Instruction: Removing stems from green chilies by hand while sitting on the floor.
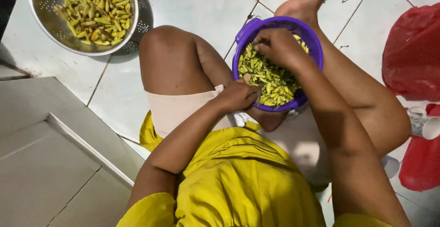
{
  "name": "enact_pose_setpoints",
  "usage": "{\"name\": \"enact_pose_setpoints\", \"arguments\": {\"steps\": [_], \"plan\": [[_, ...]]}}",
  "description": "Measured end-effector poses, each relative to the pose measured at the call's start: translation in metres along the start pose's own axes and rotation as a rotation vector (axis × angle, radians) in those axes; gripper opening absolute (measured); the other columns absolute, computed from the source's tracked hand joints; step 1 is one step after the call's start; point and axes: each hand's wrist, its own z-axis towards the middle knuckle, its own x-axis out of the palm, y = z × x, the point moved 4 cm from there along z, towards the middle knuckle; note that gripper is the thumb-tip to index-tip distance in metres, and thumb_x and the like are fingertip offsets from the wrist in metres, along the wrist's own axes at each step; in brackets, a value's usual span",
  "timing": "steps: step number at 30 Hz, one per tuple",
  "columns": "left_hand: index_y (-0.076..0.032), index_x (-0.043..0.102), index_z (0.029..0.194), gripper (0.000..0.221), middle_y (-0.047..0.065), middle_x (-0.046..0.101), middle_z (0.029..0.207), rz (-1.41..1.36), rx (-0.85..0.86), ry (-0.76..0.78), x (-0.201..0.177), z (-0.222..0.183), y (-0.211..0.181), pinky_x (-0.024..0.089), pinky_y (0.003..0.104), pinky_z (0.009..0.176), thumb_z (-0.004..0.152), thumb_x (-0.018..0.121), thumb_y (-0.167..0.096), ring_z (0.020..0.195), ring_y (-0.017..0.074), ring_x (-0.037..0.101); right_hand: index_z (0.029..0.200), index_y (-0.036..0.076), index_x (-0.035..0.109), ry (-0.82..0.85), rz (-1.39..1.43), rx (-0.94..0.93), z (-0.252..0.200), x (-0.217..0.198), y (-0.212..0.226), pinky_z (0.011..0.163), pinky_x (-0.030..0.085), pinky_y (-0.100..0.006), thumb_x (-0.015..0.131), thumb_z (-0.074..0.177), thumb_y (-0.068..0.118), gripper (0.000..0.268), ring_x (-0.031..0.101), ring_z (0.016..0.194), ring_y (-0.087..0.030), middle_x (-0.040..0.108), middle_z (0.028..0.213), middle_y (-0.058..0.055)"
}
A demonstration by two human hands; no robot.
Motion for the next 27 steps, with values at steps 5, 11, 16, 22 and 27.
{"name": "enact_pose_setpoints", "arguments": {"steps": [5,11,16,22,27], "plan": [[-0.019,0.067,0.103,0.025,0.021,0.069,0.077,-0.007,-0.018,0.0,0.006,-0.002,0.002,0.052,0.051,0.088,0.095,0.051,-0.036,0.094,0.0421,0.065,0.117,0.006,0.073,0.036,-0.013,0.022,-0.017,0.034,-0.004,0.081,0.057,-0.051,0.074,0.098,0.018,0.023,0.071,0.099,-0.039,0.073,0.104,-0.017],[-0.018,0.066,0.105,0.024,0.024,0.067,0.076,-0.01,-0.022,-0.011,0.006,-0.005,0.002,0.052,0.053,0.086,0.096,0.051,-0.034,0.094,0.0445,0.064,0.124,0.004,0.066,-0.028,0.098,-0.025,-0.029,0.041,-0.006,0.082,0.057,-0.051,0.075,0.096,0.011,0.031,0.066,0.103,-0.036,0.07,0.107,-0.015],[-0.016,0.067,0.122,0.034,0.025,0.068,0.078,-0.014,-0.027,0.0,0.011,-0.003,0.007,0.052,0.053,0.088,0.096,0.052,-0.032,0.096,0.0441,0.064,0.118,-0.004,0.069,-0.186,0.335,-0.055,-0.078,0.011,-0.015,0.082,0.059,-0.047,0.075,0.098,0.003,0.021,0.069,0.099,-0.04,0.068,0.103,-0.024],[-0.017,0.067,0.124,0.034,0.022,0.07,0.079,-0.013,-0.032,-0.024,0.006,-0.002,0.002,0.052,0.052,0.087,0.097,0.052,-0.031,0.094,0.0416,0.066,0.119,0.003,0.074,-0.31,0.601,0.097,-0.137,0.039,-0.033,0.083,0.058,-0.037,0.075,0.098,0.006,0.021,0.069,0.096,-0.019,0.072,0.104,-0.015],[-0.019,0.065,0.13,0.039,0.02,0.073,0.084,-0.021,-0.072,-0.02,0.014,-0.002,0.012,0.052,0.05,0.091,0.094,0.055,-0.03,0.1,0.04,0.066,0.107,0.002,0.076,-0.491,0.584,-0.103,-0.14,0.08,-0.012,0.08,0.061,-0.037,0.079,0.092,0.0,0.016,0.074,0.101,-0.032,0.074,0.102,-0.015]]}}
